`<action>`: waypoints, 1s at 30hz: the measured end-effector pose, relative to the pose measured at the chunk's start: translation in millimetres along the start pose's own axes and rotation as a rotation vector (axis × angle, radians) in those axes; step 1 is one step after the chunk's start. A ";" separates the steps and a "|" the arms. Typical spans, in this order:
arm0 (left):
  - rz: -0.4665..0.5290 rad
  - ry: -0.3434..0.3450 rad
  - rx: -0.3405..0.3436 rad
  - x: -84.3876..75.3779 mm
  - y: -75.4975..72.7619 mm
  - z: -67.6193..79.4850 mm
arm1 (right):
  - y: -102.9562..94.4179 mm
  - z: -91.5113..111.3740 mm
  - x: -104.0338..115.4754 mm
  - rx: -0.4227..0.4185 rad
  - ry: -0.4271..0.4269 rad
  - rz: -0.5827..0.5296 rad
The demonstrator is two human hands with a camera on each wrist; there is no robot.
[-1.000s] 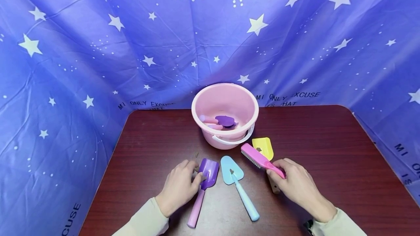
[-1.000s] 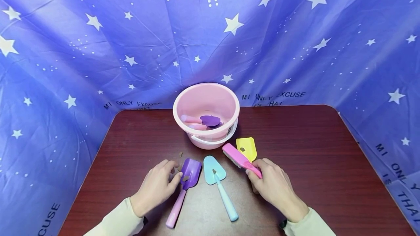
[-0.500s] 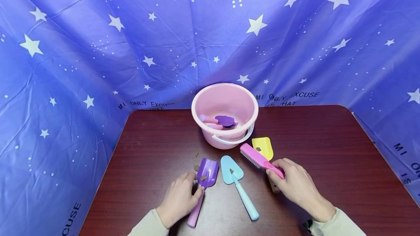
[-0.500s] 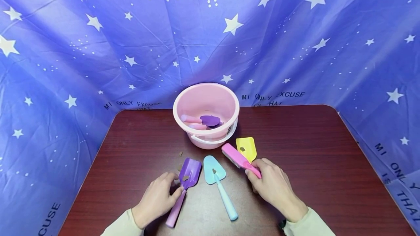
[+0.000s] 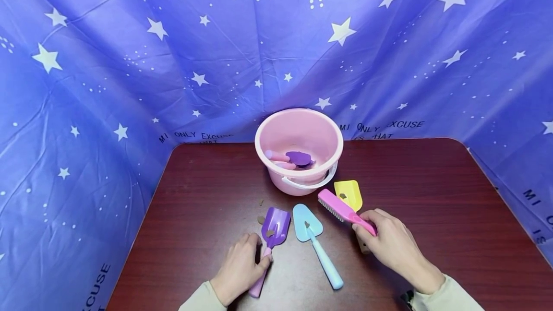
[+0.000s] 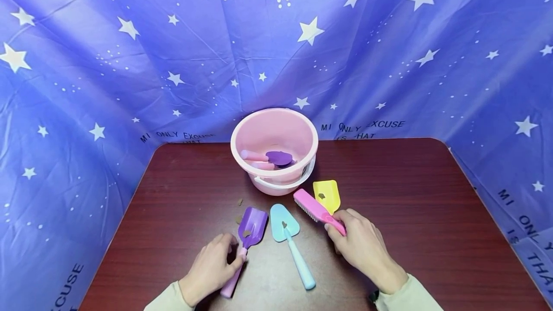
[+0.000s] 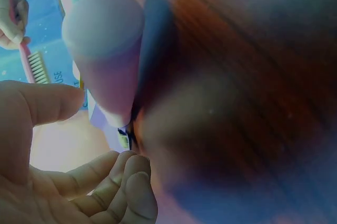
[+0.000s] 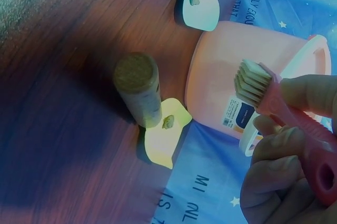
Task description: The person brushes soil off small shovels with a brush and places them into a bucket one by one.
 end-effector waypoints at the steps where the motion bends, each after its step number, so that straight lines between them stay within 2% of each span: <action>1: 0.002 -0.004 0.000 0.4 1.1 0.1 | -0.2 -0.3 0.3 -0.001 -0.002 0.000; 24: -0.015 -0.034 -0.009 7.0 11.6 4.0 | 5.0 -2.4 6.7 -0.007 -0.012 -0.015; 30: -0.028 -0.067 0.022 7.4 17.2 3.4 | 3.7 -0.2 1.9 -0.009 -0.006 -0.006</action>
Point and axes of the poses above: each hand's wrist, its own z-axis away from the middle knuckle, its own y-axis out of the palm, x = y × z, the point moved 10 cm from there along -z, towards the middle knuckle, and after that the axes turned 3 degrees about z, right-handed, at the moved point
